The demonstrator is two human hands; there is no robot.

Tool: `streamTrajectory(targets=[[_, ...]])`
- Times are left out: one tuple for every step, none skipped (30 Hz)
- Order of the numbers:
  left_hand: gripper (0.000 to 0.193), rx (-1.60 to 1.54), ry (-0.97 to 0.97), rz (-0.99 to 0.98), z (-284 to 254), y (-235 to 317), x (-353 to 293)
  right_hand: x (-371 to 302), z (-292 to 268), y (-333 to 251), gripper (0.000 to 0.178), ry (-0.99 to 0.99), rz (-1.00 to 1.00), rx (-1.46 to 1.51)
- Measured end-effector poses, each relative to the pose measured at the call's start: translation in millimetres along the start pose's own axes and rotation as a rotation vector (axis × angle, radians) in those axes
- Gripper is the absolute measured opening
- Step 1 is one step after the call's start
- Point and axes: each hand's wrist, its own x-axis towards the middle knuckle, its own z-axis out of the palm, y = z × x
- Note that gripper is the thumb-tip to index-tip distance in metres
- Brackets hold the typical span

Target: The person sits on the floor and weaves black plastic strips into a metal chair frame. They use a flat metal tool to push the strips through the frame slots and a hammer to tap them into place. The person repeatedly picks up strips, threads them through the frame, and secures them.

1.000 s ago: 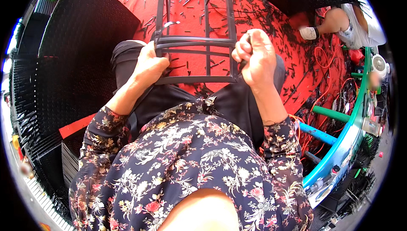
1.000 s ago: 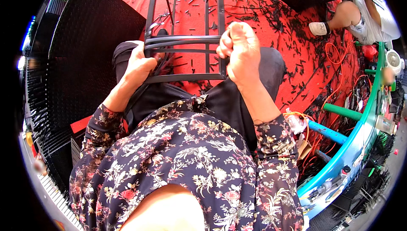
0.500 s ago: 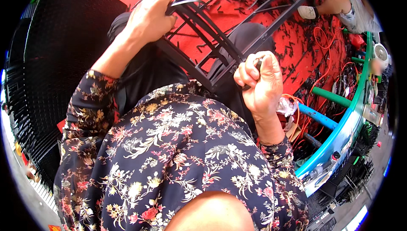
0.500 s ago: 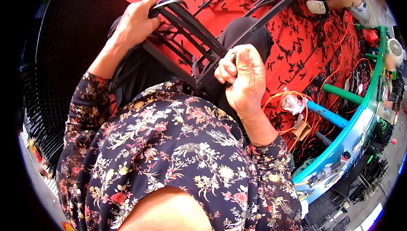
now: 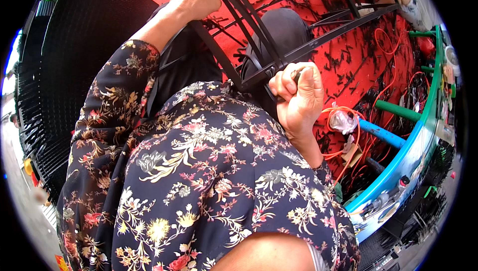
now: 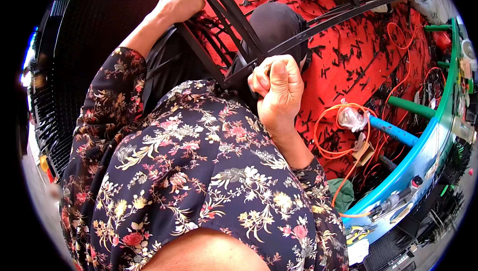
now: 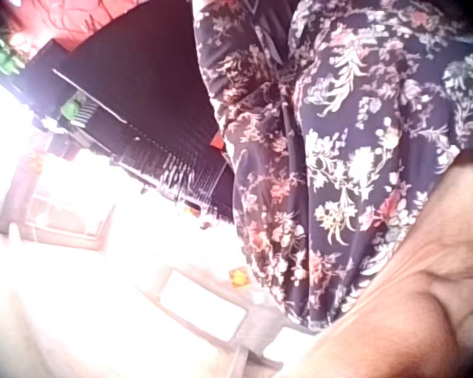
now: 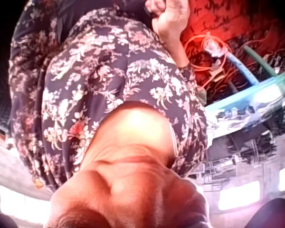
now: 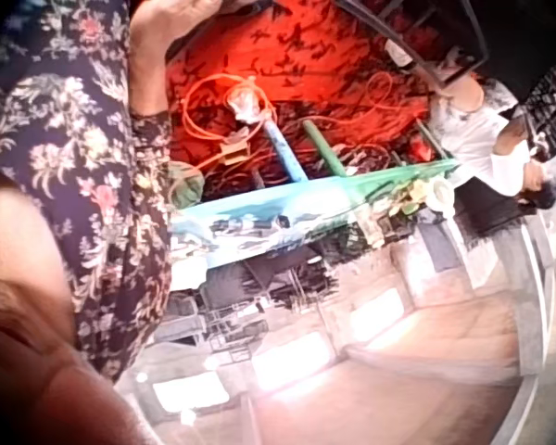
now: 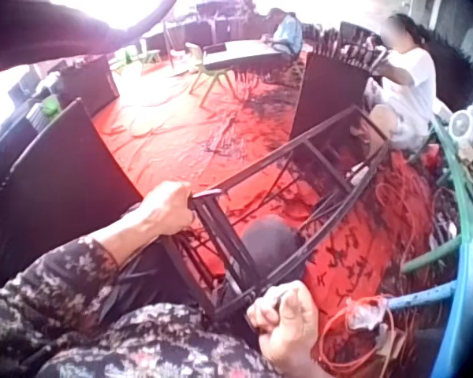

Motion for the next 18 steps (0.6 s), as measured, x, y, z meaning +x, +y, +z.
streamTrajectory(targets=[[0.032, -0.001, -0.013, 0.016, 8.4, -7.4, 6.0, 2.7, -1.2, 10.3, 0.026, 0.006, -0.016, -0.017], [0.032, -0.001, -0.026, 0.031, 16.6, -14.6, 11.4, 4.7, -2.9, 20.0, 0.026, 0.015, -0.022, -0.033], [0.032, 0.006, -0.034, 0.025, 19.9, -14.2, 13.8, 4.0, -5.6, 21.6, 0.026, 0.021, -0.027, -0.041], [0.032, 0.013, -0.04, 0.017, 23.3, -14.0, 15.4, 3.3, -8.1, 23.4, 0.026, 0.026, -0.03, -0.048], [0.032, 0.021, -0.046, 0.008, 26.4, -13.8, 16.4, 3.0, -10.7, 26.0, 0.025, 0.026, -0.035, -0.043], [0.031, 0.037, -0.037, 0.013, 24.2, -11.6, 16.3, 5.1, -11.8, 26.1, 0.025, 0.017, -0.043, -0.035], [0.031, 0.053, -0.028, 0.016, 22.0, -8.3, 14.8, 7.3, -12.1, 25.3, 0.024, 0.006, -0.051, -0.027], [0.031, 0.068, -0.018, 0.019, 19.3, -5.7, 14.6, 9.4, -12.3, 23.0, 0.023, -0.026, -0.076, -0.046], [0.029, 0.063, -0.002, 0.044, 20.4, -6.0, 15.7, 10.2, -13.3, 22.7, 0.022, -0.051, -0.096, -0.071], [0.028, 0.057, 0.014, 0.07, 21.5, -6.4, 17.1, 11.2, -14.8, 21.8, 0.02, -0.075, -0.116, -0.096], [0.027, 0.05, 0.029, 0.096, 22.9, -7.4, 18.9, 13.0, -17.2, 19.4, 0.026, -0.104, -0.134, -0.151], [0.025, 0.034, 0.024, 0.078, 26.3, -11.0, 21.7, 13.8, -20.1, 12.8, 0.036, -0.137, -0.147, -0.215], [0.026, 0.014, 0.011, 0.061, 24.3, -14.1, 19.2, 16.8, -23.9, 5.9, 0.047, -0.181, -0.165, -0.274], [0.027, -0.007, -0.001, 0.045, 21.8, -16.6, 15.0, 12.9, -32.4, -3.3, 0.061, -0.142, -0.093, -0.197], [0.029, -0.028, -0.005, 0.036, 19.8, -16.0, 13.1, 9.8, -50.2, -7.3, 0.059, -0.077, -0.028, -0.059], [0.029, -0.018, 0.046, 0.06, 21.3, -16.2, 12.1, 9.3, -73.2, -8.0, 0.055, -0.01, 0.04, -0.06], [0.029, -0.014, 0.043, 0.063, 20.4, -15.8, 12.3, 6.6, -85.9, -9.3, 0.051, 0.068, 0.108, -0.06], [0.03, -0.006, 0.038, 0.061, 20.8, -14.8, 11.7, 3.1, -82.6, -6.5, 0.038, 0.08, 0.097, -0.375]])
